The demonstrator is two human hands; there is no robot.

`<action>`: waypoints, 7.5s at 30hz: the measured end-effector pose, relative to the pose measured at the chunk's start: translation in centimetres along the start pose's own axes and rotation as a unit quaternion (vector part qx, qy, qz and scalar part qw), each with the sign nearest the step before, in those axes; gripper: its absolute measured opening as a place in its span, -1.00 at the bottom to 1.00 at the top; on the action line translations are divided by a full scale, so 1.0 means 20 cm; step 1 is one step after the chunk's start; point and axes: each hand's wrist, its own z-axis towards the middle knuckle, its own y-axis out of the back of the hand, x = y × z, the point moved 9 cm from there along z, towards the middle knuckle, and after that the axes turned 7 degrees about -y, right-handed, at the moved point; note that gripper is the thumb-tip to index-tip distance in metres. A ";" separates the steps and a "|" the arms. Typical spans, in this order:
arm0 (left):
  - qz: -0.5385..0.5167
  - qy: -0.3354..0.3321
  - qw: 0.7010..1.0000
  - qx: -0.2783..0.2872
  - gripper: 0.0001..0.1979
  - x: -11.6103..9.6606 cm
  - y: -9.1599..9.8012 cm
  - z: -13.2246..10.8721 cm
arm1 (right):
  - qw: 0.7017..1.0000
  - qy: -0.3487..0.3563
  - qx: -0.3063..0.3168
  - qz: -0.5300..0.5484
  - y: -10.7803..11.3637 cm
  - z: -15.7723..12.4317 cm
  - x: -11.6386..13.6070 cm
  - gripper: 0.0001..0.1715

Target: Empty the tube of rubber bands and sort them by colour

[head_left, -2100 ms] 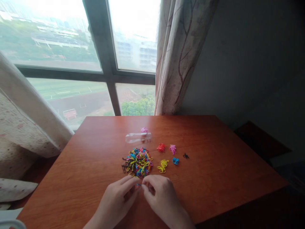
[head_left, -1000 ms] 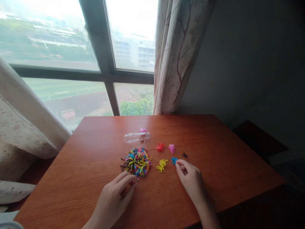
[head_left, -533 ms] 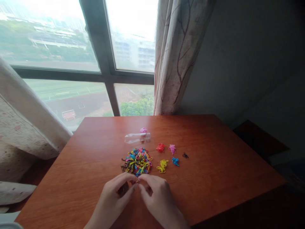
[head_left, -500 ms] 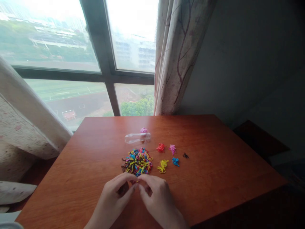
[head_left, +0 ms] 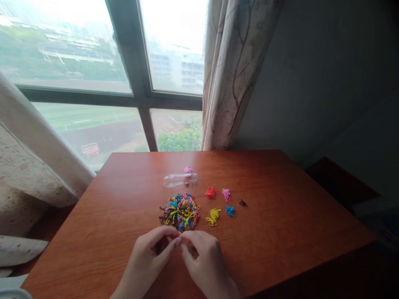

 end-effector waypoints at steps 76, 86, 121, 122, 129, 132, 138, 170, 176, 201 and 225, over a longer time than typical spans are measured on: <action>0.281 -0.019 0.955 0.091 -0.77 0.07 -0.02 -0.08 | 0.997 -0.020 -0.017 -0.075 0.13 -0.02 -0.15 -0.76; 0.256 -0.104 0.953 0.126 -0.79 -0.22 -0.16 0.30 | 0.996 -0.034 0.006 -0.079 0.12 -0.01 -0.15 -0.77; 0.259 -0.054 0.957 0.120 -0.81 -0.11 -0.02 0.26 | 0.994 -0.043 0.011 -0.101 0.10 0.00 -0.15 -0.79; 0.255 -0.052 0.959 0.112 -0.80 -0.09 -0.01 0.23 | 0.994 -0.041 0.009 -0.104 0.10 0.01 -0.15 -0.80; 0.206 -0.072 0.975 0.047 -0.84 -0.03 -0.02 0.01 | 0.992 -0.038 -0.007 -0.118 0.07 0.03 -0.12 -0.83; 0.193 -0.071 0.977 0.051 -0.84 -0.01 -0.05 -0.05 | 0.990 -0.052 -0.012 -0.127 0.06 0.05 -0.11 -0.87; 0.202 -0.067 0.975 0.065 -0.83 -0.01 -0.07 -0.05 | 0.987 -0.078 -0.021 -0.138 0.03 0.08 -0.12 -0.87; 0.218 -0.082 0.971 0.058 -0.86 -0.01 -0.06 -0.05 | 0.987 -0.116 -0.114 -0.010 0.38 0.02 -0.36 -0.77; 0.221 -0.080 0.970 0.063 -0.86 0.00 -0.07 -0.05 | 0.975 -0.145 -0.137 -0.092 0.56 -0.02 -0.56 -0.70; 0.232 -0.078 0.968 0.062 -0.85 -0.02 -0.07 -0.04 | 0.985 -0.095 -0.123 -0.081 0.48 0.02 -0.41 -0.69; 0.232 -0.060 0.970 0.047 -0.85 0.00 -0.04 -0.04 | 0.997 -0.031 -0.037 -0.055 0.16 -0.01 -0.17 -0.80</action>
